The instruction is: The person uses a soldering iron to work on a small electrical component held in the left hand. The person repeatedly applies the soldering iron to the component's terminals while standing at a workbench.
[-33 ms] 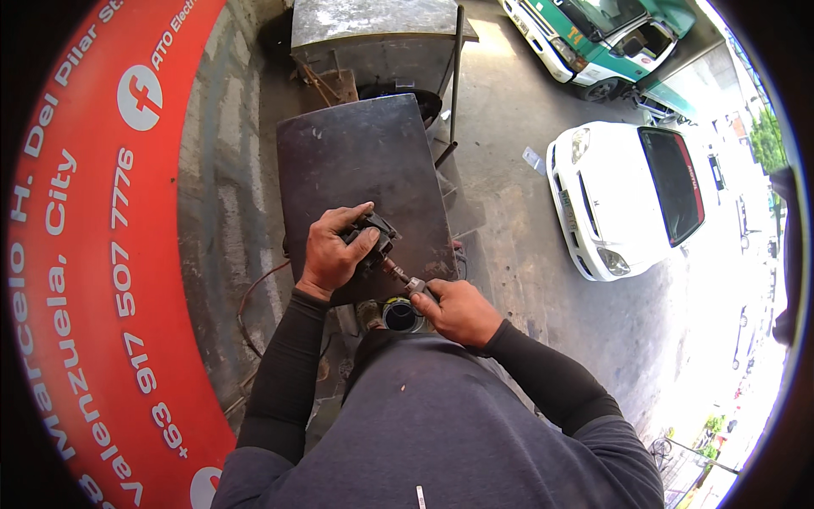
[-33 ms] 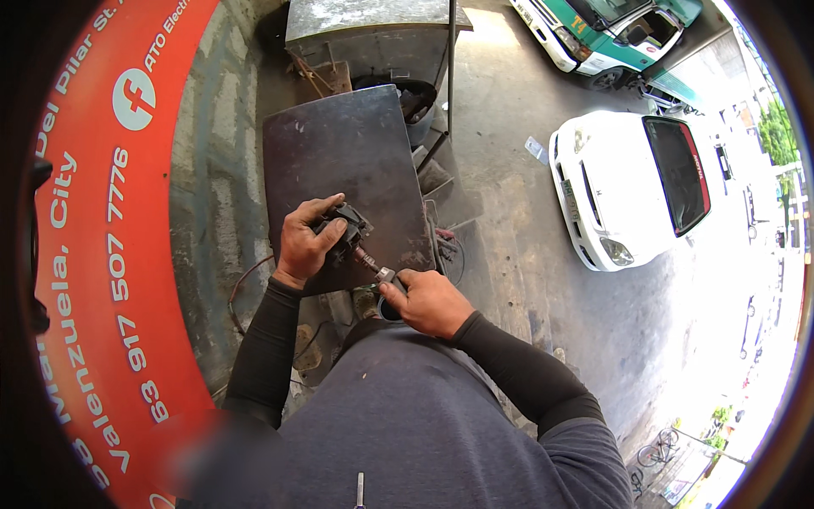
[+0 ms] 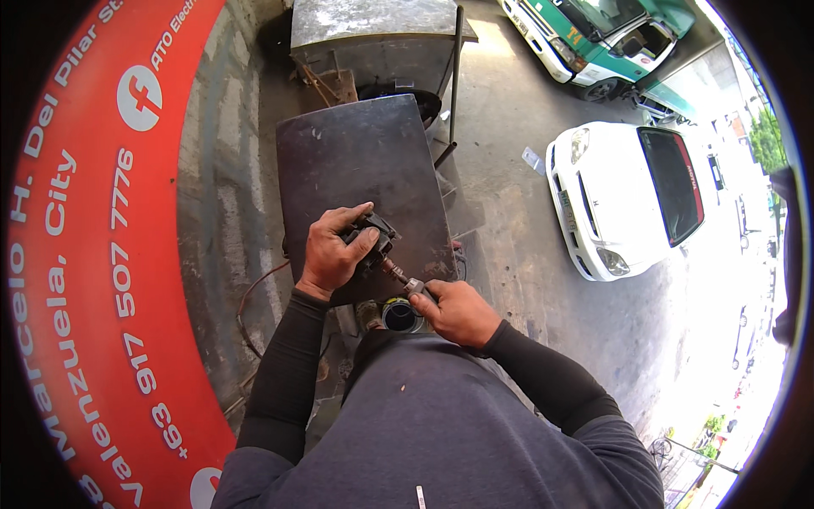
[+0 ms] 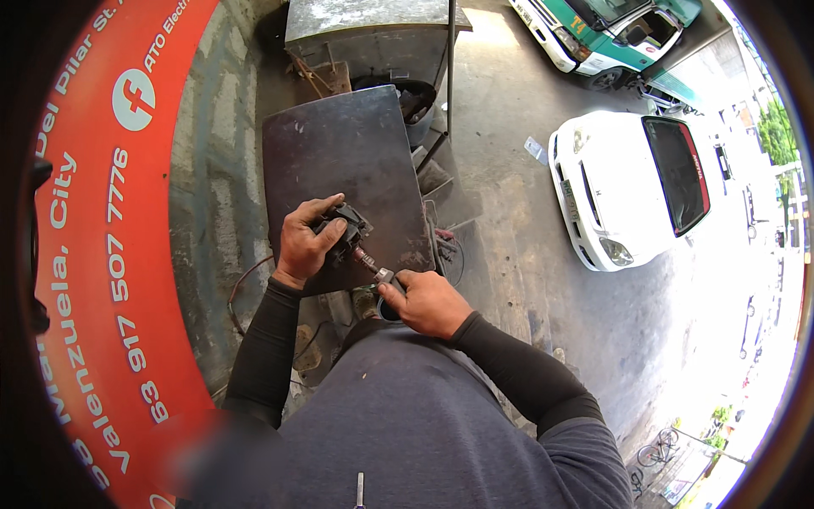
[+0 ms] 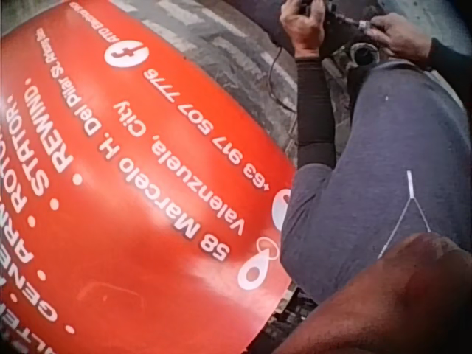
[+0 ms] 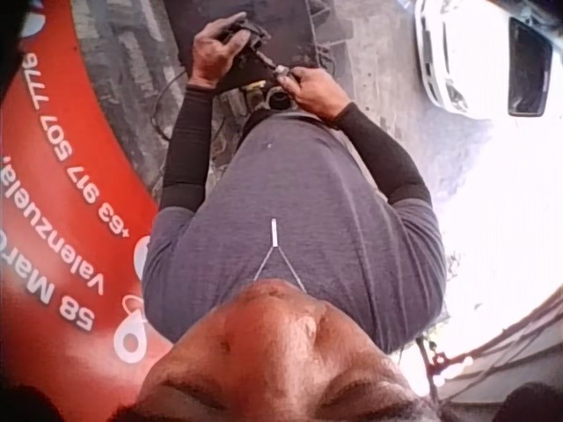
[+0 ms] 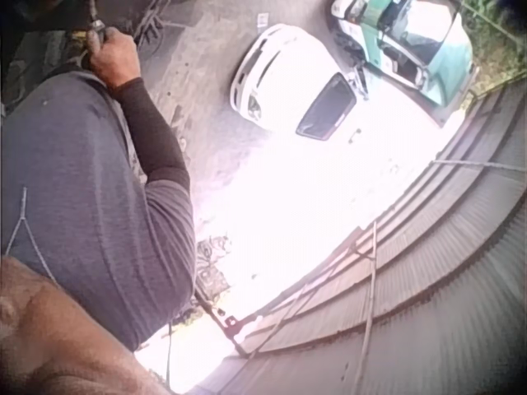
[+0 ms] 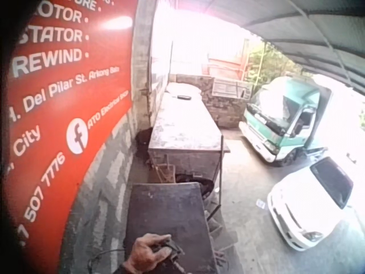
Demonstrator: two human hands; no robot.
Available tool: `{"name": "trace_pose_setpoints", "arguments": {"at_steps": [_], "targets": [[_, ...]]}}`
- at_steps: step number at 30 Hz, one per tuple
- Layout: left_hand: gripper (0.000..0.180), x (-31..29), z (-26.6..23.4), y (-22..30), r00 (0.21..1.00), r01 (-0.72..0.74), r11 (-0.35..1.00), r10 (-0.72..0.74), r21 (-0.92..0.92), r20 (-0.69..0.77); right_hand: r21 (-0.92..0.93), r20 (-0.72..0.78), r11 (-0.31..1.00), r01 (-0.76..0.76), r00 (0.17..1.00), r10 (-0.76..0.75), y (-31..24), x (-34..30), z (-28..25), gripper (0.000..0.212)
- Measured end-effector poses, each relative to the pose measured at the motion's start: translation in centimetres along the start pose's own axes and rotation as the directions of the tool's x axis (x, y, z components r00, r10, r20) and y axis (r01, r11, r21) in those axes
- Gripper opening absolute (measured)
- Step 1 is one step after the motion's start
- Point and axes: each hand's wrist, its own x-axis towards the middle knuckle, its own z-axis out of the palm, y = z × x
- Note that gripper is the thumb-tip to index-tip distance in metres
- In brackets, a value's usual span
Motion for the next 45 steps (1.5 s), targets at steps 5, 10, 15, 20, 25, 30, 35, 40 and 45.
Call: {"name": "trace_pose_setpoints", "arguments": {"at_steps": [5,10,15,20,25,30,35,40,45], "targets": [[0.051,0.4,0.5,0.3,0.998,-0.027,0.999,0.025,-0.033,-0.051,-0.059,-0.046,0.998,0.022,0.999,-0.025,0.6,0.5,0.0,0.059],[0.05,1.2,0.7,0.1,0.998,-0.016,1.0,0.015,-0.022,-0.064,-0.058,-0.038,0.998,0.019,0.999,-0.021,0.0,0.9,-0.3,0.06],[0.05,1.2,0.6,0.4,0.998,-0.017,1.0,0.016,-0.017,-0.065,-0.084,-0.034,0.996,0.019,0.999,-0.022,-0.2,0.7,-0.6,0.061],[0.05,1.2,0.7,0.5,0.997,-0.017,1.0,0.017,-0.001,-0.072,-0.098,-0.026,0.995,0.034,0.999,-0.037,-0.3,0.7,-0.8,0.06],[0.048,1.3,0.4,0.5,1.0,0.002,0.999,-0.001,0.047,-0.018,-0.123,-0.01,0.99,0.071,0.997,-0.072,-0.3,0.8,-0.2,0.059],[0.048,1.0,0.6,0.3,0.999,-0.007,0.999,0.009,0.032,-0.039,-0.134,-0.029,0.988,0.078,0.996,-0.083,0.2,0.7,0.6,0.059],[0.047,1.1,0.5,0.6,0.999,0.0,0.999,0.002,0.047,-0.035,-0.112,-0.005,0.993,0.038,0.999,-0.039,-0.5,0.7,-0.2,0.059],[0.048,1.1,0.6,0.6,0.999,-0.008,0.999,0.01,0.04,-0.047,-0.041,-0.028,0.999,0.011,1.0,-0.012,-0.1,1.0,-0.4,0.061],[0.05,0.8,0.5,0.8,0.997,-0.03,1.0,0.03,-0.001,-0.078,0.027,0.032,0.999,-0.027,0.999,0.026,0.0,1.1,-0.9,0.06]]}}
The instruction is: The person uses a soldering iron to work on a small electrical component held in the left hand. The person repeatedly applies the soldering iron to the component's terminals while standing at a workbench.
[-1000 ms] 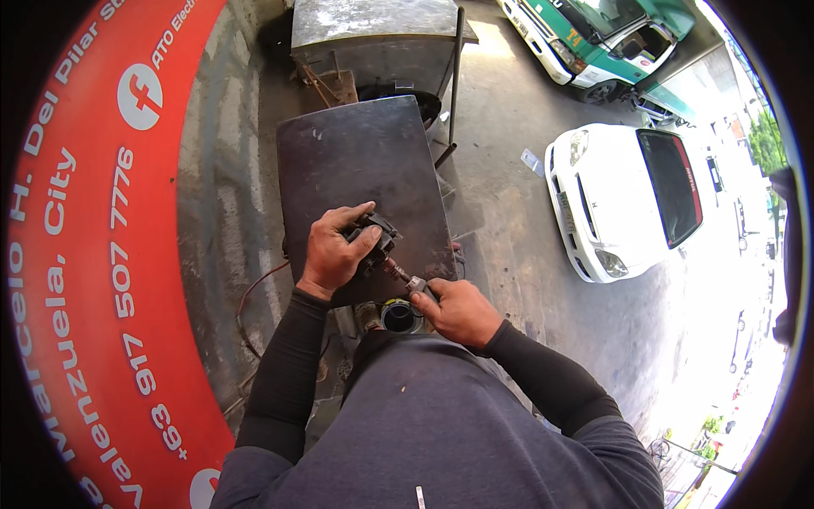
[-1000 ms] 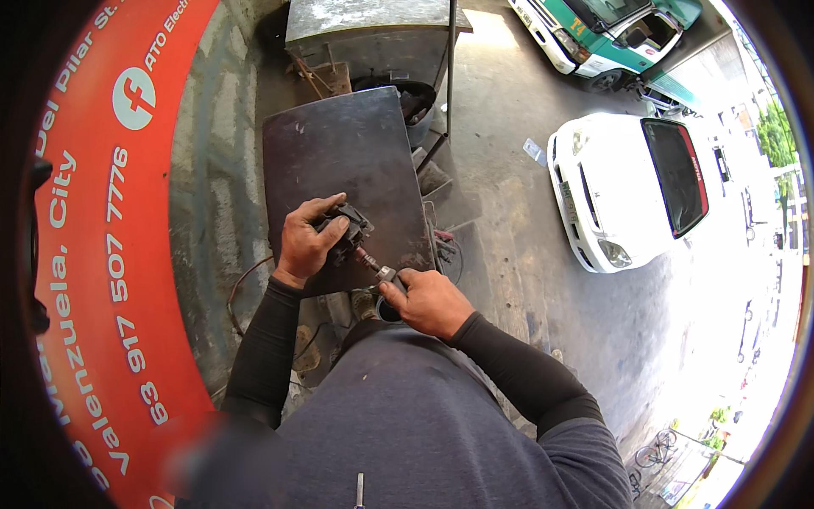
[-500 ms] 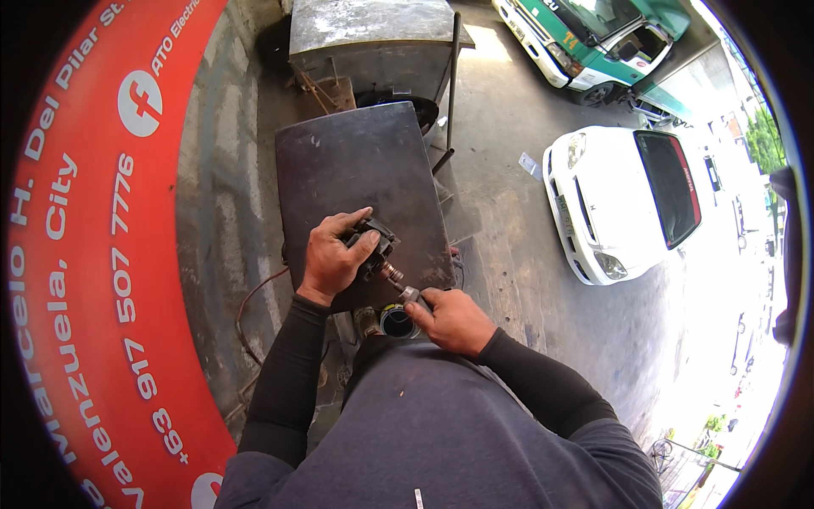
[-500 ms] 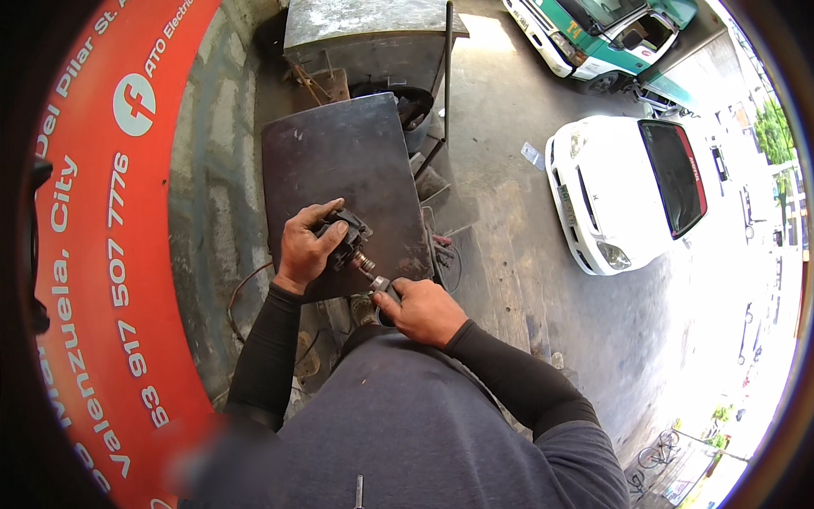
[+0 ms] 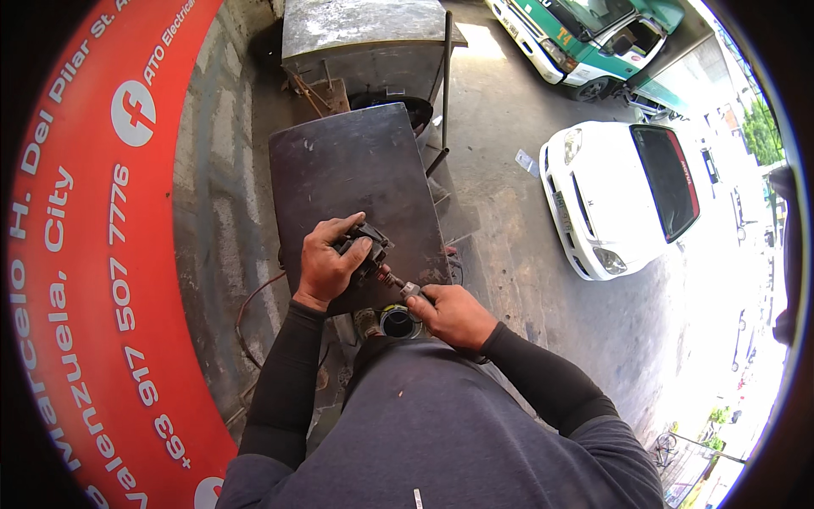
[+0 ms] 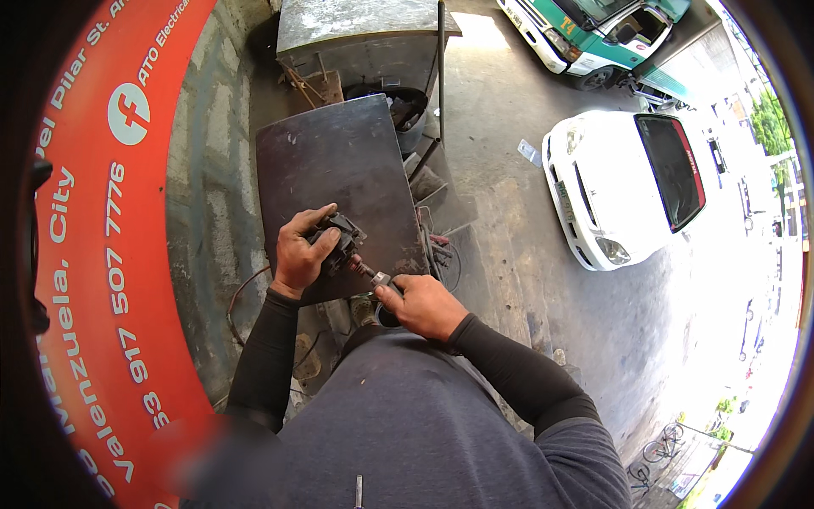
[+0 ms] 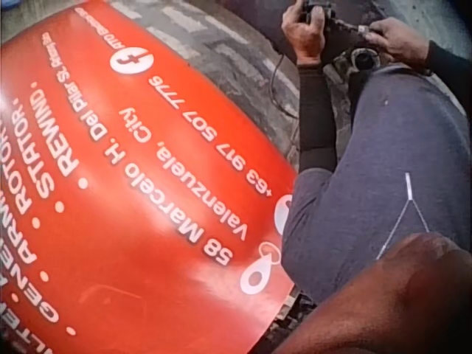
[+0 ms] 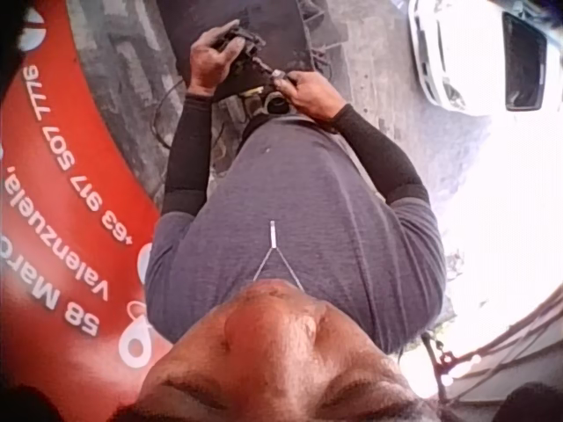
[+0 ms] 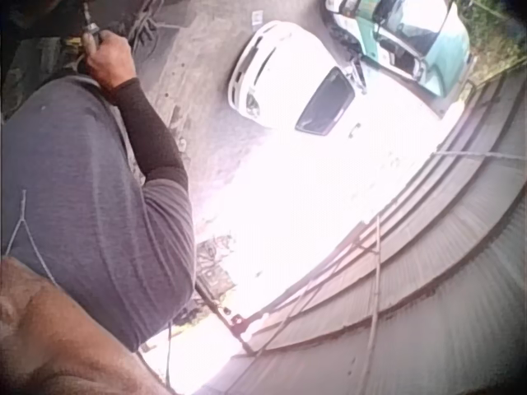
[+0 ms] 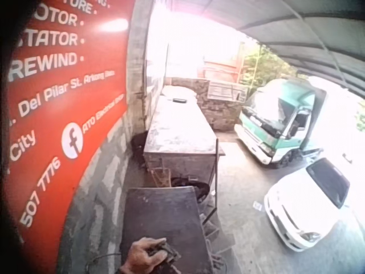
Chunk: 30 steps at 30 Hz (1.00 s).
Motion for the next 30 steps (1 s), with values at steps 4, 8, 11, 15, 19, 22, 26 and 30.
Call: {"name": "trace_pose_setpoints", "arguments": {"at_steps": [4,8,11,15,19,22,26,30], "targets": [[0.051,-0.1,0.2,-0.1,1.0,-0.005,1.0,0.005,-0.014,-0.015,-0.013,0.001,1.0,0.028,1.0,-0.028,0.8,0.4,0.0,0.06],[0.052,-0.6,-0.1,-0.7,1.0,-0.016,1.0,0.016,-0.001,-0.008,0.04,0.008,0.999,0.0,1.0,0.0,0.6,0.3,0.4,0.06],[0.052,-0.6,0.1,-1.0,1.0,-0.027,1.0,0.027,-0.006,-0.015,0.024,-0.007,1.0,0.015,1.0,-0.014,1.2,0.6,0.1,0.061],[0.053,-0.5,-0.2,-1.0,0.999,-0.047,0.999,0.047,-0.026,-0.019,0.016,0.015,0.999,0.032,0.999,-0.033,0.3,0.2,-0.1,0.061],[0.053,-0.5,0.0,-1.2,0.998,-0.061,0.997,0.06,-0.038,-0.023,0.021,-0.017,0.998,0.061,0.998,-0.06,2.3,1.0,0.3,0.06],[0.053,-0.7,-0.2,-1.3,0.998,-0.059,0.998,0.059,-0.034,-0.013,0.044,0.003,0.997,0.057,0.998,-0.057,2.4,0.8,0.4,0.059],[0.053,-0.8,-0.1,-1.2,0.999,-0.048,0.998,0.047,-0.051,-0.017,0.048,0.023,0.998,0.029,0.999,-0.031,2.4,1.0,0.2,0.059],[0.053,-0.5,-0.2,-0.9,0.999,-0.037,0.998,0.037,-0.041,-0.01,0.041,0.032,0.998,0.053,0.998,-0.054,1.9,0.9,-0.2,0.059]]}}
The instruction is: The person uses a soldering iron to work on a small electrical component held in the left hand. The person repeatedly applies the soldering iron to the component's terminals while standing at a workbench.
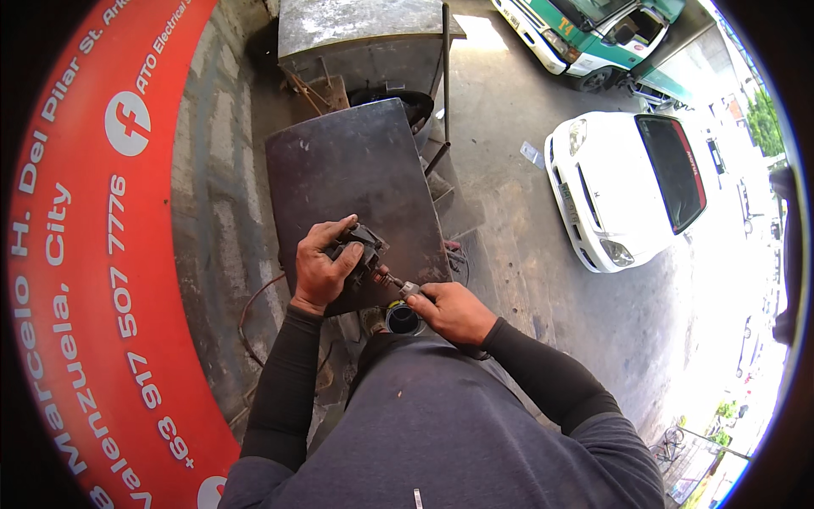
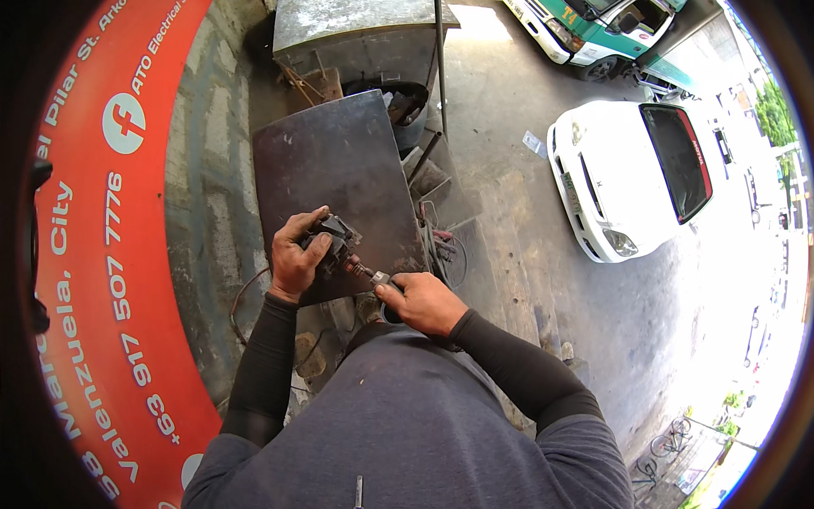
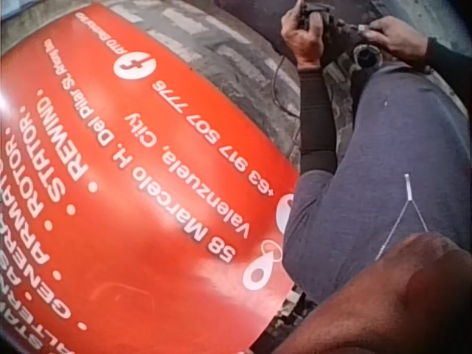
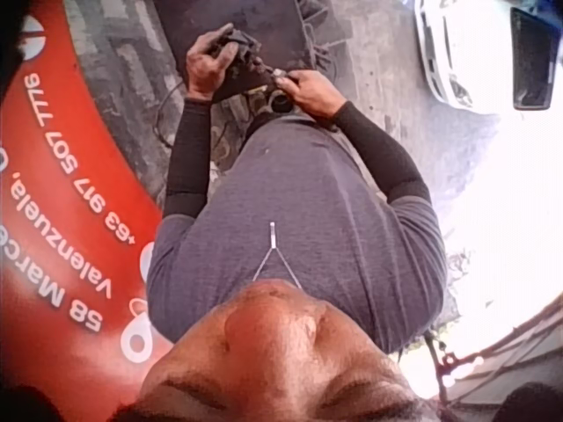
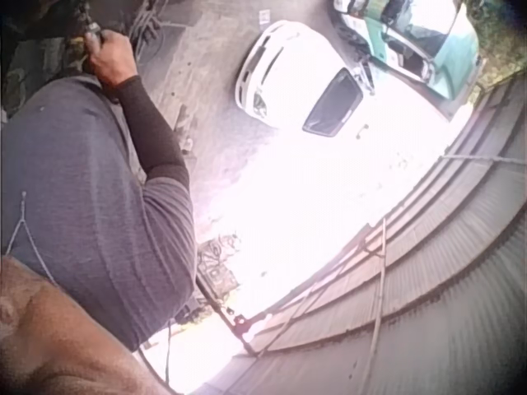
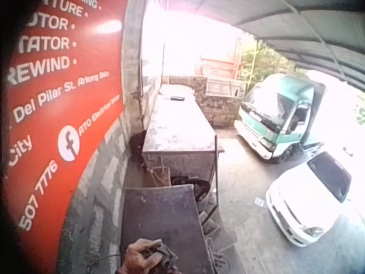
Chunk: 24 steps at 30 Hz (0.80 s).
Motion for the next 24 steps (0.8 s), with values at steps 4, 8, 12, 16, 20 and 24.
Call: {"name": "trace_pose_setpoints", "arguments": {"at_steps": [4,8,12,16,20,24], "targets": [[0.053,0.0,0.0,-0.5,1.0,-0.015,1.0,0.015,-0.009,-0.002,-0.008,-0.006,1.0,0.011,1.0,-0.011,0.3,0.3,0.0,0.059],[0.053,-0.2,0.0,-0.3,1.0,0.005,1.0,-0.005,-0.01,-0.005,-0.025,0.019,1.0,-0.005,1.0,0.005,-0.8,0.1,-0.3,0.059],[0.053,-0.2,0.2,-0.4,1.0,-0.006,1.0,0.006,-0.027,-0.007,-0.019,0.0,1.0,-0.021,1.0,0.021,-0.1,0.2,-0.2,0.059],[0.053,-0.1,0.1,-0.2,1.0,-0.009,1.0,0.009,0.006,0.001,-0.033,0.011,0.999,-0.001,1.0,0.002,-0.5,0.0,-0.3,0.059],[0.052,-0.1,0.1,-0.3,1.0,-0.006,1.0,0.006,-0.001,0.004,-0.042,-0.013,0.999,0.001,1.0,-0.002,-0.2,0.1,-0.2,0.058],[0.051,0.2,-0.2,0.4,1.0,0.016,0.999,-0.018,0.05,0.024,-0.067,0.013,0.998,-0.007,1.0,0.008,-1.5,-0.4,-0.5,0.059]]}}
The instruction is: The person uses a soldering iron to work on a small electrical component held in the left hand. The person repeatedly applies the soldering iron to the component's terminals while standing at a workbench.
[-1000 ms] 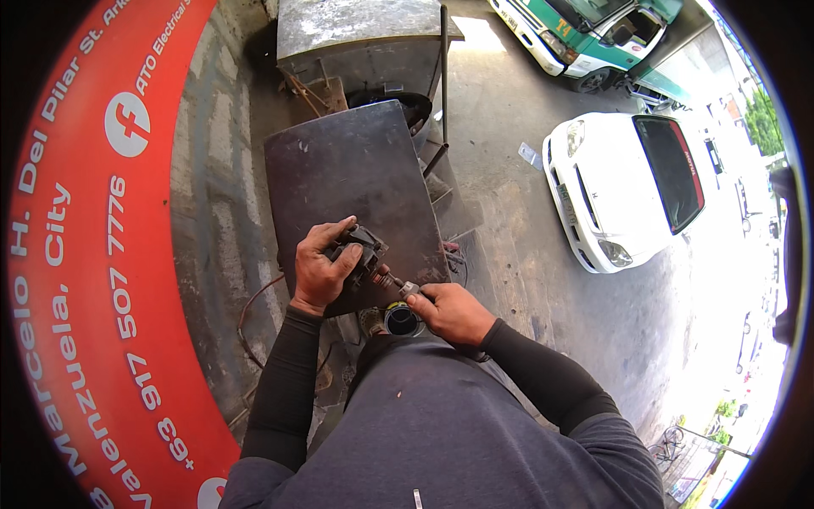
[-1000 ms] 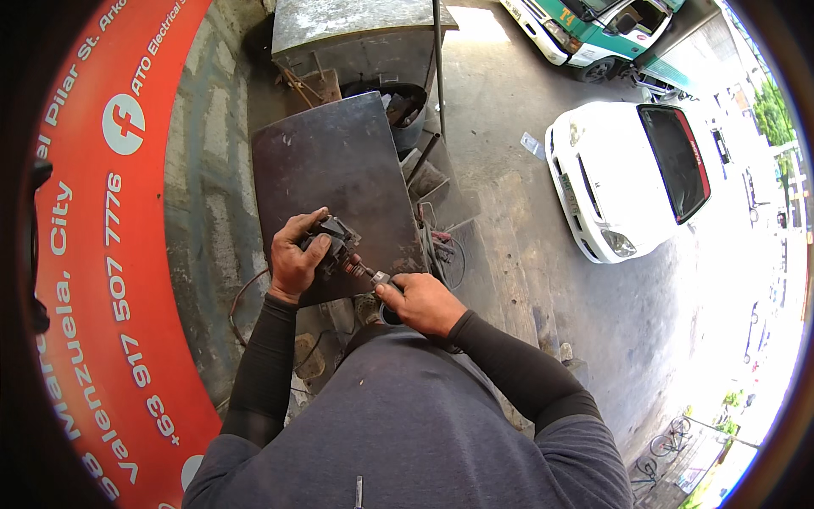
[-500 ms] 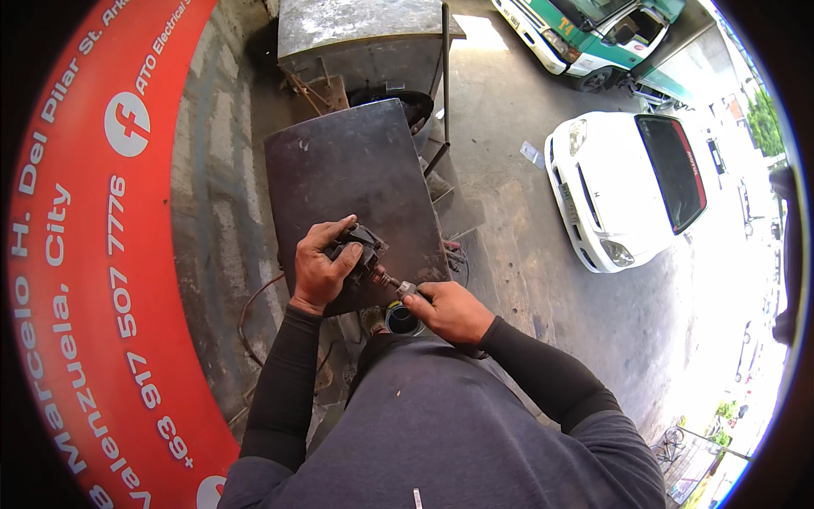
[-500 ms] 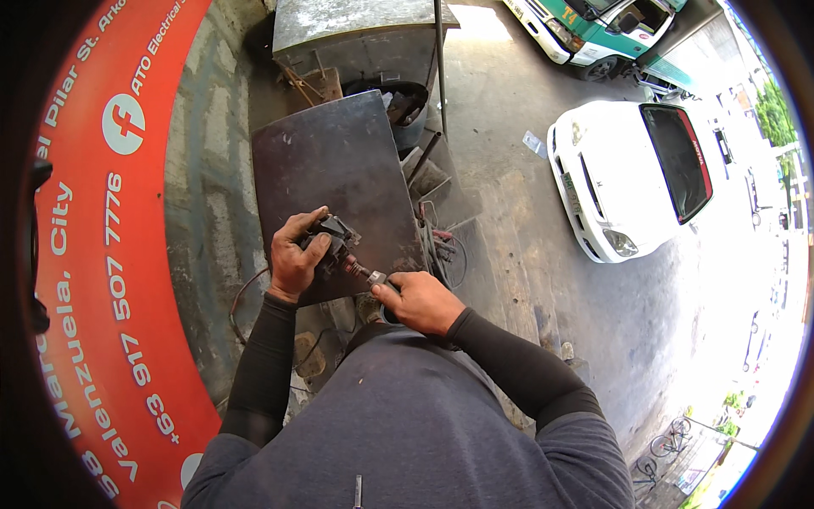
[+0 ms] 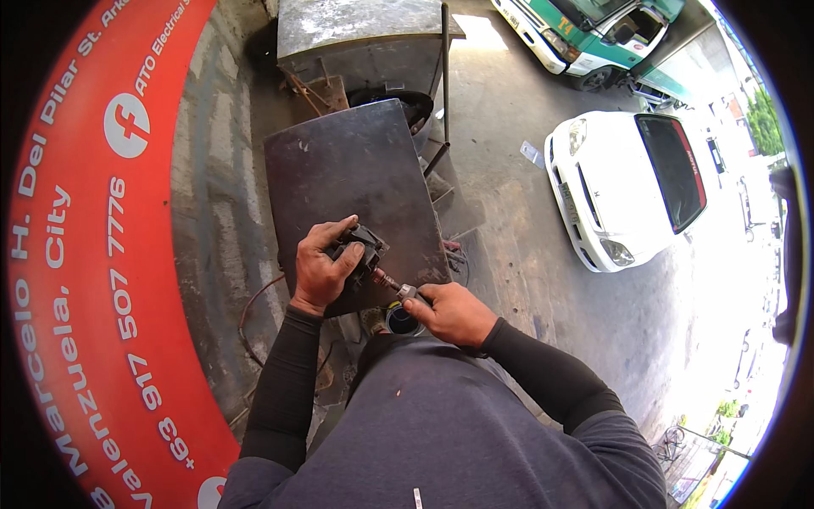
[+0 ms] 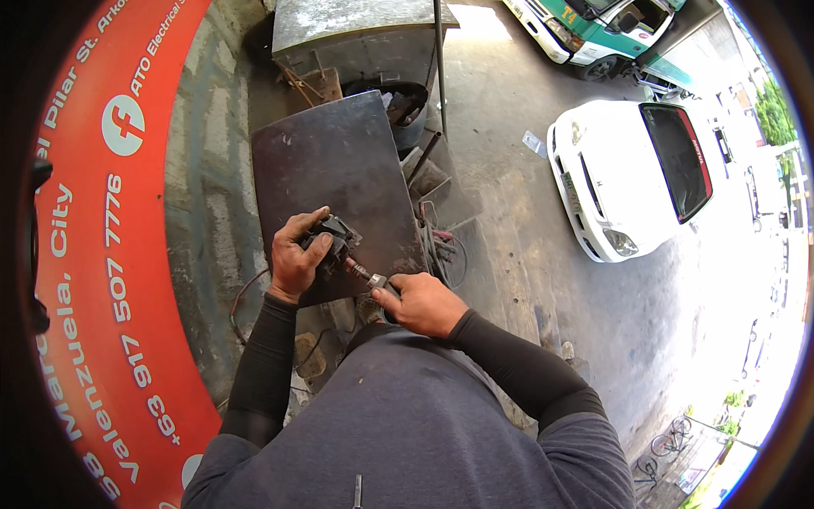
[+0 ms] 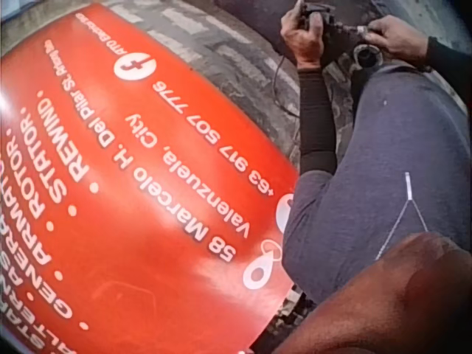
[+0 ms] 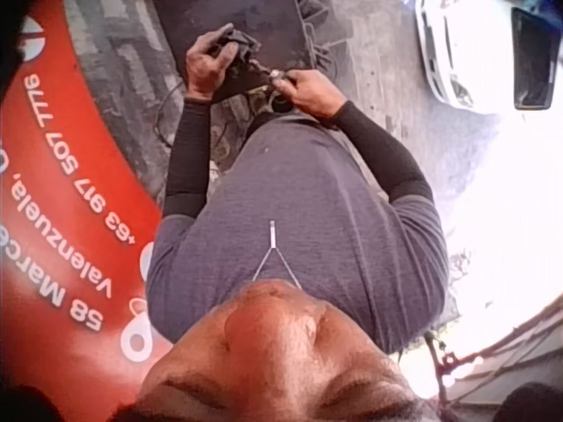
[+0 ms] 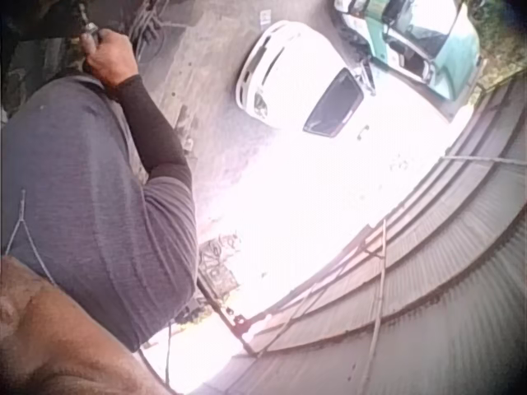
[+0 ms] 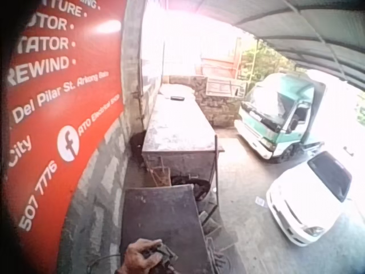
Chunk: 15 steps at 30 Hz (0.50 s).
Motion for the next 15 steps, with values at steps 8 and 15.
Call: {"name": "trace_pose_setpoints", "arguments": {"at_steps": [8,15], "targets": [[0.052,0.03,0.2,-0.19,1.0,0.001,1.0,-0.001,-0.014,-0.005,-0.05,-0.032,0.997,0.059,0.998,-0.061,0.23,-0.28,0.76,0.059],[0.051,-0.02,0.27,0.09,1.0,0.002,1.0,-0.002,-0.009,-0.005,0.028,-0.048,1.0,-0.013,0.999,0.014,0.91,0.03,0.61,0.059]]}}
